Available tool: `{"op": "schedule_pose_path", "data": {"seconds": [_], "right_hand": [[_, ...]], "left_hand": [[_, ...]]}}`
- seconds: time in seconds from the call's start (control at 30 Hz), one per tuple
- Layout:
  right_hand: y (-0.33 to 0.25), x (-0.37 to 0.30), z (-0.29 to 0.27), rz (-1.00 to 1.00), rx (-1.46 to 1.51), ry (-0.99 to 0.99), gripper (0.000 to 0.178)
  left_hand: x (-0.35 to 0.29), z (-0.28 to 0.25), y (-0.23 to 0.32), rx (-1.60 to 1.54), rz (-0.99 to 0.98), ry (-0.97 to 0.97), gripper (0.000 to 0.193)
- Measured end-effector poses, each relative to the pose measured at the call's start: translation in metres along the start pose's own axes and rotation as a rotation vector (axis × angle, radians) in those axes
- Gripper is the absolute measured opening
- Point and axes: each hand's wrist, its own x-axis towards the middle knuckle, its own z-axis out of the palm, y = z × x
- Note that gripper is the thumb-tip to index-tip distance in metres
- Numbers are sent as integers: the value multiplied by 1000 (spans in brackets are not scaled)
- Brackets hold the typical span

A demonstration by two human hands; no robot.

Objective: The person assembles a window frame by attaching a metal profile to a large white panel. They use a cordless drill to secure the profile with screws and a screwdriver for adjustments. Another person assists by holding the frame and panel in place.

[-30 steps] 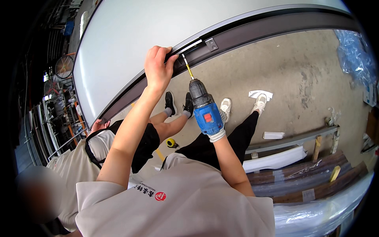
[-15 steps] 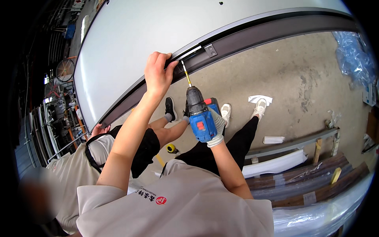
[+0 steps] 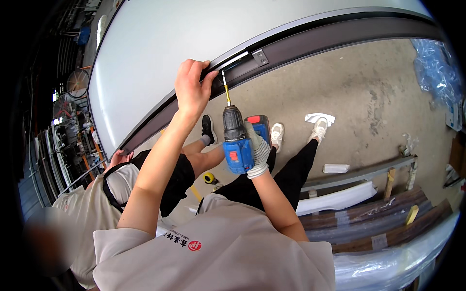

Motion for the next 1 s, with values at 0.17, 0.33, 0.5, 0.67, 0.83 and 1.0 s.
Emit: {"op": "schedule_pose_path", "data": {"seconds": [0.17, 0.33, 0.5, 0.67, 0.83, 1.0], "right_hand": [[-22, -13, 4, -454, -1050, -105, 29], [8, -23, 14, -246, -572, 6, 31], [36, -21, 10, -284, -470, 52, 31], [12, -27, 31, -205, -417, 21, 32], [9, -27, 36, -225, -355, 19, 31], [0, -28, 41, -211, -328, 12, 26]], "left_hand": [[-2, 0, -1, -24, -10, 3, 21], [1, 2, -1, -33, 5, 7, 22], [2, 1, -3, -9, 13, -1, 21], [4, 1, -3, -25, 5, 6, 21], [4, 2, -3, -37, 16, 13, 21], [4, 2, -4, -38, 10, 8, 21]]}}
